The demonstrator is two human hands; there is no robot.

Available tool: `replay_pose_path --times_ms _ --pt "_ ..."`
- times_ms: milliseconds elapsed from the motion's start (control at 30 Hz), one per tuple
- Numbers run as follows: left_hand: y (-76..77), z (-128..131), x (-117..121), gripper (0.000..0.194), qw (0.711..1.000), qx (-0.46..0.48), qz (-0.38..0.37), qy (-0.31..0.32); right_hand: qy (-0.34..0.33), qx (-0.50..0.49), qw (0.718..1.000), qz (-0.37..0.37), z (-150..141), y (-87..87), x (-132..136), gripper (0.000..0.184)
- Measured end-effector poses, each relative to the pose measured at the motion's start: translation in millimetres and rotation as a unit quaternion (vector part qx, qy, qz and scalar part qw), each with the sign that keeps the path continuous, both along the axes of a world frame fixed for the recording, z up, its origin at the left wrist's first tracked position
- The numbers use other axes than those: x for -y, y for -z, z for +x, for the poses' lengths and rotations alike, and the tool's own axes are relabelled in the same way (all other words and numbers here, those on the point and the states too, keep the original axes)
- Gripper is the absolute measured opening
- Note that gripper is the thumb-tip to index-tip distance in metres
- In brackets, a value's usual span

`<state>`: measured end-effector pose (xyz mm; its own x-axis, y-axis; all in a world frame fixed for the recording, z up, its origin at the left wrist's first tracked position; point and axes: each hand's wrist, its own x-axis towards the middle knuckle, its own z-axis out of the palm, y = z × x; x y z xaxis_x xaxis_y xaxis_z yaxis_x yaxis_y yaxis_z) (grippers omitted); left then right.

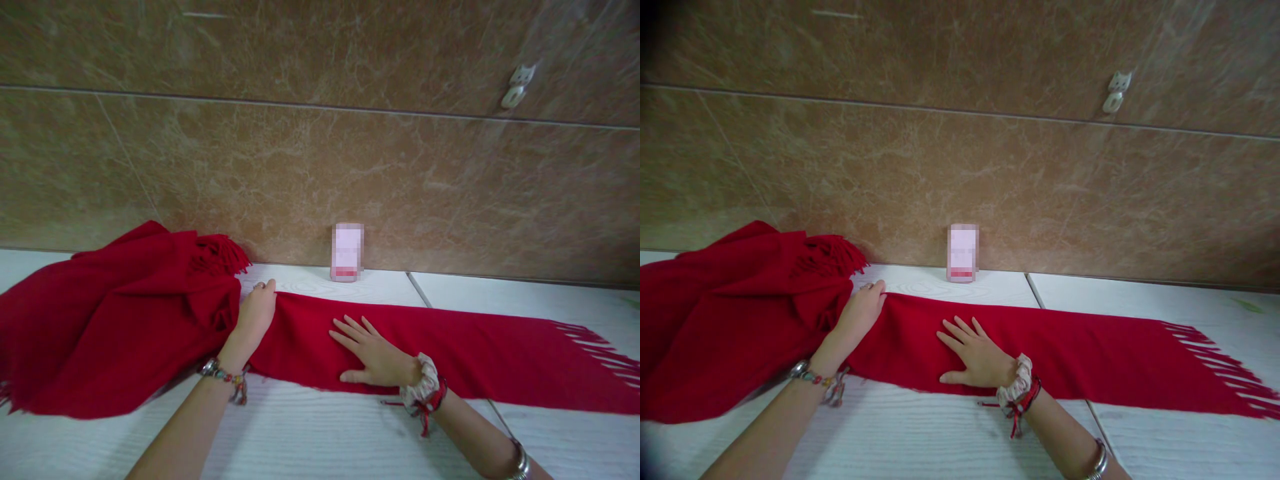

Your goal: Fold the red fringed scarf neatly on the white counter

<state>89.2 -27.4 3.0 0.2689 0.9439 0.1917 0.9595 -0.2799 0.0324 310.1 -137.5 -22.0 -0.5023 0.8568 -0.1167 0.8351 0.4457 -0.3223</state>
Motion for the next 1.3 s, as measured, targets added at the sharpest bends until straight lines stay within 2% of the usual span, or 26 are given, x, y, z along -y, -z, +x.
replay_pose_path --times_ms 100,267,467,600,667,767,833,967,1067,1133,1200,1300 --pt "2.2 -3.5 -5.0 0.024 0.999 0.012 -0.048 -0.011 -0.001 0.003 1.000 0.002 0.1 0.1 0.3 0.078" --pt "0.9 -7.7 -14.7 0.025 0.997 0.030 -0.066 0.029 0.001 0.002 1.000 0.002 0.6 1.2 0.1 0.078" --pt "8.8 -12.4 -16.4 0.042 1.000 0.012 -0.017 0.011 -0.002 -0.006 1.000 0.000 1.4 2.8 -0.4 0.078" --pt "20.3 -0.2 -3.8 0.048 0.999 -0.034 0.010 0.004 -0.005 -0.010 1.000 0.003 1.8 3.6 -0.7 0.077" --pt "23.7 10.4 6.1 0.055 0.999 -0.035 -0.023 0.007 -0.007 -0.009 1.000 0.007 2.0 3.8 -0.7 0.077" --pt "23.1 21.6 19.6 0.062 0.986 -0.018 -0.163 0.029 0.017 -0.001 1.000 0.018 2.6 3.6 -0.3 0.077" --pt "19.7 21.7 24.1 0.073 0.971 -0.008 -0.240 0.020 0.047 0.012 0.999 0.021 3.1 3.6 0.1 0.076" --pt "14.6 12.9 23.7 0.096 0.968 -0.010 -0.250 0.006 0.066 0.028 0.997 0.023 4.0 5.5 0.0 0.076" --pt "19.0 16.9 27.3 0.087 0.979 -0.018 -0.202 0.032 0.061 0.026 0.997 0.030 3.8 7.8 -0.4 0.075" --pt "25.7 26.6 33.4 0.073 0.989 -0.016 -0.130 0.072 0.059 0.024 0.997 0.033 3.2 8.6 -0.5 0.074" --pt "32.9 37.0 39.4 0.061 0.988 -0.013 -0.092 0.126 0.059 0.021 0.997 0.033 2.9 8.4 -0.7 0.073" --pt "38.6 44.4 41.5 0.057 0.974 -0.013 -0.144 0.171 0.072 0.020 0.997 0.029 5.0 7.0 -1.4 0.073"
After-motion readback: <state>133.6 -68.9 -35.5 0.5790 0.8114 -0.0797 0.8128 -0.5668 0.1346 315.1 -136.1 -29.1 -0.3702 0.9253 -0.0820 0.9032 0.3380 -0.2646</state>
